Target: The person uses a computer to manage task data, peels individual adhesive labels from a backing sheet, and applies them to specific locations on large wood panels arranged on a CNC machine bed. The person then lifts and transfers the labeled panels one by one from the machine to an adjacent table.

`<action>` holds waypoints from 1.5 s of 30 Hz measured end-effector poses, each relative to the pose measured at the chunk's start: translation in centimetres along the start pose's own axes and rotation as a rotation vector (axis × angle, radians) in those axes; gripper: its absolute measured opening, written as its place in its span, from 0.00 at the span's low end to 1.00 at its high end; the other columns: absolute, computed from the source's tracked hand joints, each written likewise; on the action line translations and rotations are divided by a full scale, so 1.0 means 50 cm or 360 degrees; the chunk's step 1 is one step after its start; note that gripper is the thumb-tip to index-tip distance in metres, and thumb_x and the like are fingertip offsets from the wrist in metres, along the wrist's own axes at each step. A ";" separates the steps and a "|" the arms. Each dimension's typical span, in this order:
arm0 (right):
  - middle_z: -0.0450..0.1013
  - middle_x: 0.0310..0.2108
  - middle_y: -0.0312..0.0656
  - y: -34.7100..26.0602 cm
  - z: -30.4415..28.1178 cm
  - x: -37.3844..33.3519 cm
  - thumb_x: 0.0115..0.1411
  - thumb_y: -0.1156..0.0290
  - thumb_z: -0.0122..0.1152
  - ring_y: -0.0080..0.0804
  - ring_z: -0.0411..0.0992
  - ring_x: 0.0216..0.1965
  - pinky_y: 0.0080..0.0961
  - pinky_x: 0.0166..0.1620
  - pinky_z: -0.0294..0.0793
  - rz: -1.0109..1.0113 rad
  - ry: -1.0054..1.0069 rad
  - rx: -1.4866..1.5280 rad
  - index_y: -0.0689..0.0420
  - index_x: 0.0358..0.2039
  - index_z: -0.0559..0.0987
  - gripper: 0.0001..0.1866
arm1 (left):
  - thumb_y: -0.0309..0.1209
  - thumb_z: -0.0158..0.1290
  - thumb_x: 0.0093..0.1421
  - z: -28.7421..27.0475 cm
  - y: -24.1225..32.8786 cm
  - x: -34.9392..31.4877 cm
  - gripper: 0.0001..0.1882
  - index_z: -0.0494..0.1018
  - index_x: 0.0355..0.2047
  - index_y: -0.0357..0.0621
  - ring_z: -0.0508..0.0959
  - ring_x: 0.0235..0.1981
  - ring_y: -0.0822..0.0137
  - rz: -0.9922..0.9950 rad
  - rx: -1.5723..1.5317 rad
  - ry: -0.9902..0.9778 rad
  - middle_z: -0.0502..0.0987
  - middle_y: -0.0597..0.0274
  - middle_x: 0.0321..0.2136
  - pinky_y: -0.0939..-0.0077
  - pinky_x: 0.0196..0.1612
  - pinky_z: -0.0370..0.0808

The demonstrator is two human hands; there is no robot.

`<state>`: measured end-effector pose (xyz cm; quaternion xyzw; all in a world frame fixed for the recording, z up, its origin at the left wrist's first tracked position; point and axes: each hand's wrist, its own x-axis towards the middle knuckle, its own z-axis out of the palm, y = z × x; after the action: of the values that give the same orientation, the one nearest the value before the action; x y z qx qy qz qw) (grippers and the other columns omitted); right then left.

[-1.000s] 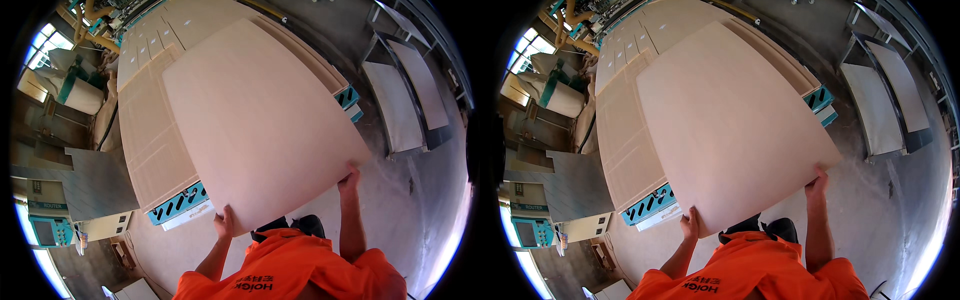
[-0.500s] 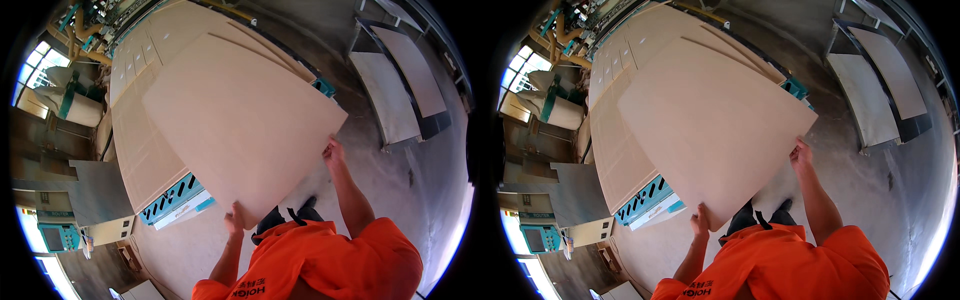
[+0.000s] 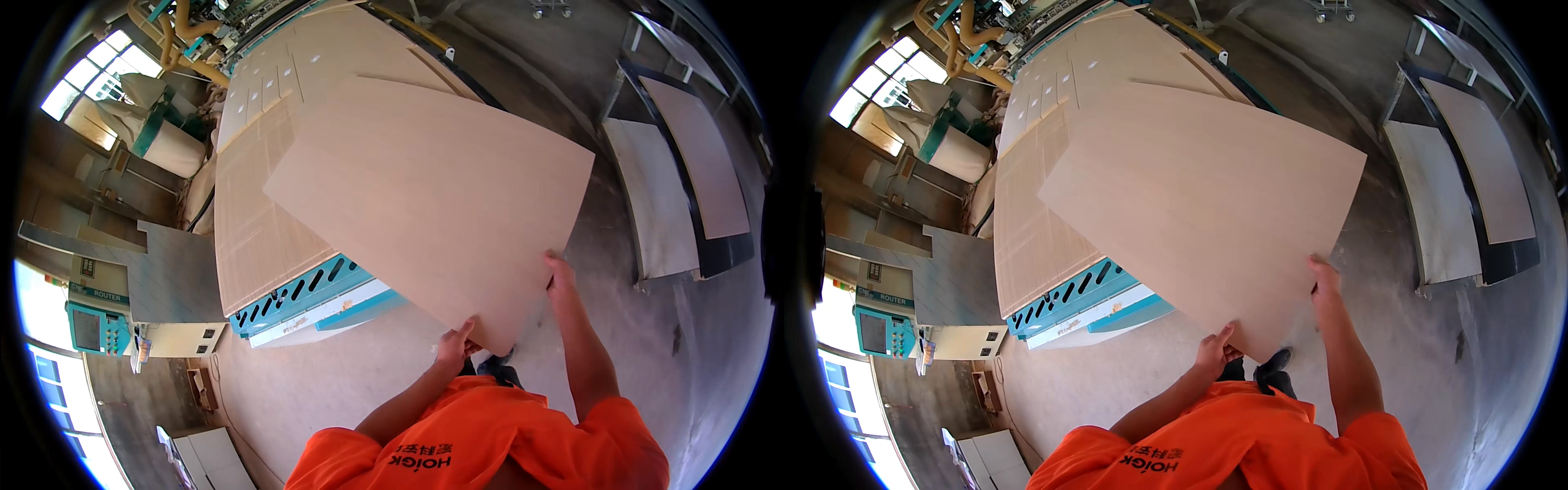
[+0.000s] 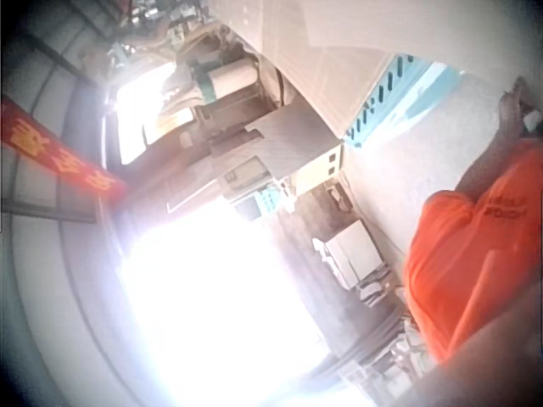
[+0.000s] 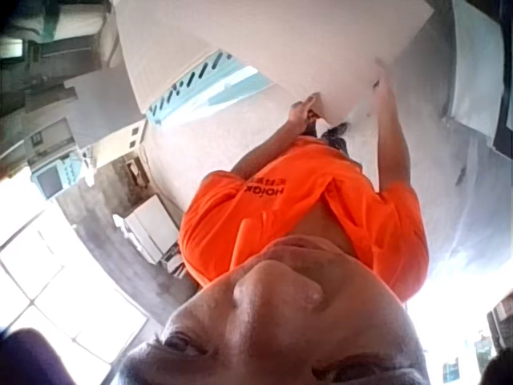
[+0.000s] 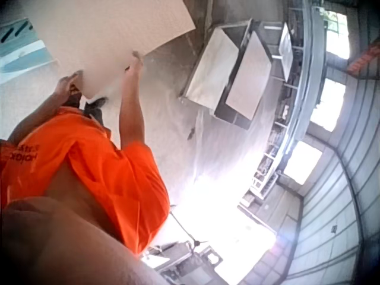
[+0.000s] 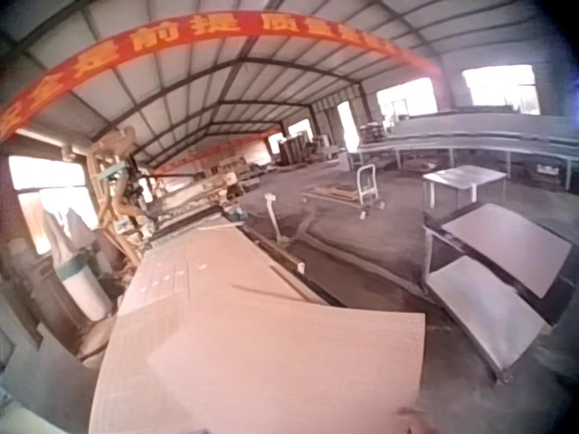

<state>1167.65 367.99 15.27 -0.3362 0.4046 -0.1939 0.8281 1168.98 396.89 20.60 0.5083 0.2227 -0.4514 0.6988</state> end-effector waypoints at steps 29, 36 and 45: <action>0.73 0.28 0.45 -0.581 -0.253 -0.123 0.47 0.62 0.63 0.30 0.71 0.27 0.26 0.32 0.70 -0.0546 0.0888 -0.0516 0.70 0.33 0.75 0.22 | 0.50 0.46 0.52 0.199 0.386 0.148 0.29 0.64 0.51 0.48 0.63 0.53 0.56 0.0456 -0.0267 0.0669 0.65 0.60 0.52 0.59 0.52 0.63; 0.73 0.28 0.45 -0.750 -0.493 -0.086 0.48 0.67 0.60 0.30 0.72 0.28 0.26 0.33 0.70 -0.0650 0.1046 -0.0231 0.70 0.34 0.75 0.18 | 0.47 0.48 0.51 0.577 0.351 0.233 0.29 0.64 0.50 0.44 0.64 0.51 0.52 0.0522 -0.0183 0.0227 0.63 0.57 0.52 0.55 0.49 0.64; 0.74 0.29 0.44 -0.949 -0.762 -0.086 0.52 0.67 0.56 0.31 0.72 0.29 0.28 0.34 0.70 -0.0733 0.1455 -0.0080 0.69 0.35 0.75 0.16 | 0.47 0.46 0.54 1.028 0.291 0.452 0.25 0.66 0.48 0.45 0.66 0.49 0.53 0.0332 0.0143 -0.0130 0.67 0.57 0.47 0.53 0.48 0.66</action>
<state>1132.24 322.14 34.43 -0.3172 0.6454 -0.4888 0.4938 1184.99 342.00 30.34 0.5408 0.1195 -0.4061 0.7269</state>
